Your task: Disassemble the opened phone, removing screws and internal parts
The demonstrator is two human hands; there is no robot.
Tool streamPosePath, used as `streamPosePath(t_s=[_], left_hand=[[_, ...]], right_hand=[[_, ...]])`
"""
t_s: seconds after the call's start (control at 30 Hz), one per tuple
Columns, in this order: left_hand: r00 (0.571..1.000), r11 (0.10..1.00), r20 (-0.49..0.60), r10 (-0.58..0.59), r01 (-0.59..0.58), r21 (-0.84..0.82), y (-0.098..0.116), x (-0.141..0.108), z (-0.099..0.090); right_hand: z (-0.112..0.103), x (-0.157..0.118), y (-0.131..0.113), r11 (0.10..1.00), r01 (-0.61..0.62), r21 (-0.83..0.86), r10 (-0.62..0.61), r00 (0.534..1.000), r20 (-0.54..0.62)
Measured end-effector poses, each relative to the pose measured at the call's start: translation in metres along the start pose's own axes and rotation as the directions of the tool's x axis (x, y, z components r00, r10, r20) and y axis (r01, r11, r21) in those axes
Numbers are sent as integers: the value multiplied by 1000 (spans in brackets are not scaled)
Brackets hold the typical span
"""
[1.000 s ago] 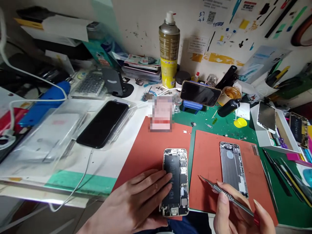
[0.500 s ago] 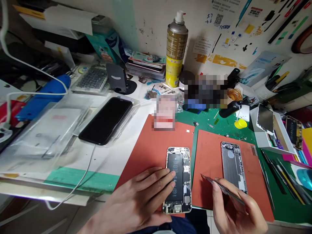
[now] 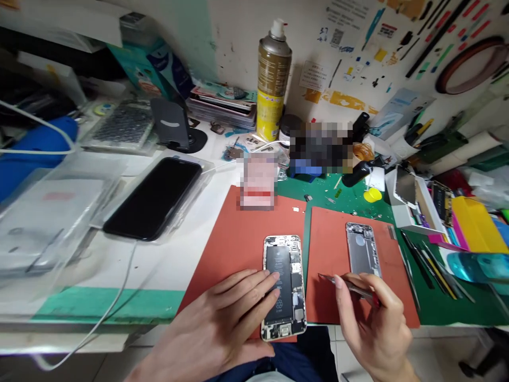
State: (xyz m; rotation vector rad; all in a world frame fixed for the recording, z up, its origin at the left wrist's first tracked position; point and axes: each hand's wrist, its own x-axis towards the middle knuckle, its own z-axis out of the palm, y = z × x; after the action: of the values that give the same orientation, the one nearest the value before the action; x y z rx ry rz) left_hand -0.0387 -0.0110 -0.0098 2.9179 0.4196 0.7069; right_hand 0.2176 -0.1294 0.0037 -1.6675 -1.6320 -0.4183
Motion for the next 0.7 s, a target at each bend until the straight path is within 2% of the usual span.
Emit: streamPosePath(t_s=[0.17, 0.3, 0.4, 0.47, 0.57, 0.63, 0.7], left_hand=[[999, 999, -18, 38, -38, 2, -7, 5, -2], [989, 990, -47, 142, -141, 31, -7, 3, 7], [987, 988, -68, 147, -143, 63, -2, -1, 15], [987, 987, -64, 147, -143, 73, 2, -3, 16], [983, 983, -71, 171, -166, 73, 4, -6, 13], [976, 978, -69, 206, -202, 61, 4, -7, 8], [970, 971, -63, 236, -234, 35, 3, -10, 4]], right_hand=[[-6, 9, -5, 999, 44, 1, -44, 996, 73], [-9, 10, -7, 999, 42, 26, -44, 992, 118], [-11, 9, -6, 998, 42, 45, -47, 993, 107], [-13, 11, -4, 997, 4, 73, -11, 995, 103], [-21, 20, 0, 981, -131, 146, 120, 989, 83], [-27, 30, 4, 951, -228, 210, 208, 972, 112], [-35, 43, 8, 934, -265, 240, 240, 962, 131]])
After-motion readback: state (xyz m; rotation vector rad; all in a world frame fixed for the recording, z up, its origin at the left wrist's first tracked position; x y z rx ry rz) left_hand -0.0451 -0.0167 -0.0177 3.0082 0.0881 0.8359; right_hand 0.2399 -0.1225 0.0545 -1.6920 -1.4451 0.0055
